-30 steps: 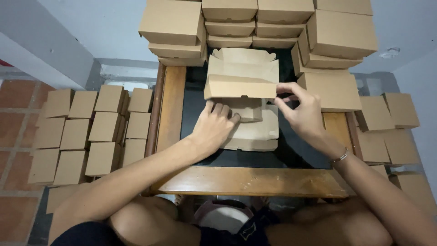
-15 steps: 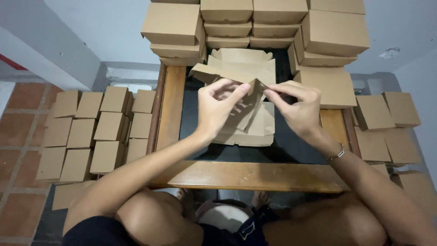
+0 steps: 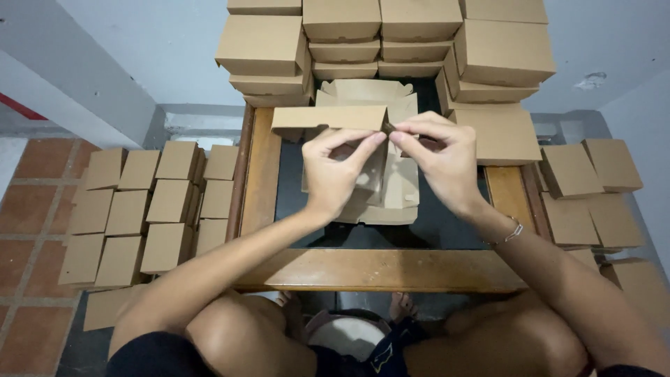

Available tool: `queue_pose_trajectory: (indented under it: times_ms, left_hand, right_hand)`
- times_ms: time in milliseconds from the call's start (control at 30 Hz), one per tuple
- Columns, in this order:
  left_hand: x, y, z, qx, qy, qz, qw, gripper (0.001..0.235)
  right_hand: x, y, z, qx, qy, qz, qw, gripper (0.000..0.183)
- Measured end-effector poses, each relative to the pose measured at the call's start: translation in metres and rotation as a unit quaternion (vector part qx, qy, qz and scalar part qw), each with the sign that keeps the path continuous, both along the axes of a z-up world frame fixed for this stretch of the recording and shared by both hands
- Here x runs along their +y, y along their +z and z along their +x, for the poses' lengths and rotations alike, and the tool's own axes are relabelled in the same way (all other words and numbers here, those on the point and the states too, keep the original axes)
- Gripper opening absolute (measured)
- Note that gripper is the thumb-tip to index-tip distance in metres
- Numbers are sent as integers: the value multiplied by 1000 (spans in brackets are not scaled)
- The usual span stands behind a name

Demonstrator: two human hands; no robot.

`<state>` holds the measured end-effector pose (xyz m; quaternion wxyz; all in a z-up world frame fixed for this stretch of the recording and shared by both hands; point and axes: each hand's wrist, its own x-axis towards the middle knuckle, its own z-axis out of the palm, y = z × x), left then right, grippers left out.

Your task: Folding flat cardboard sheets into boxes and preparing them for use.

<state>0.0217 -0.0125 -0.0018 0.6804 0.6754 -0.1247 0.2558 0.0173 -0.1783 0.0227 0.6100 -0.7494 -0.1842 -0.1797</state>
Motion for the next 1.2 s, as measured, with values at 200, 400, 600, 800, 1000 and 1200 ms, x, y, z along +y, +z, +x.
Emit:
queue_pose_trajectory:
  times_ms: [200, 400, 600, 800, 1000, 1200]
  left_hand:
    - [-2, 0, 10, 61, -48, -111, 991, 11]
    - [13, -11, 6, 62, -61, -99, 991, 10]
    - [10, -16, 2, 84, -92, -139, 982, 10]
    - [8, -27, 2, 88, -109, -132, 981, 12]
    - [6, -29, 1, 65, -114, -97, 987, 11]
    - [8, -34, 3, 49, -108, -91, 989, 15]
  right_hand:
    - [9, -14, 22, 42, 9, 53, 998, 7]
    - [18, -8, 13, 57, 10, 41, 997, 8]
    - [16, -2, 3, 28, 2, 8, 1000, 7]
    - [14, 3, -2, 4, 5, -12, 1000, 8]
    - [2, -9, -4, -13, -1, -36, 999, 6]
    - [4, -5, -8, -59, -32, -73, 995, 5]
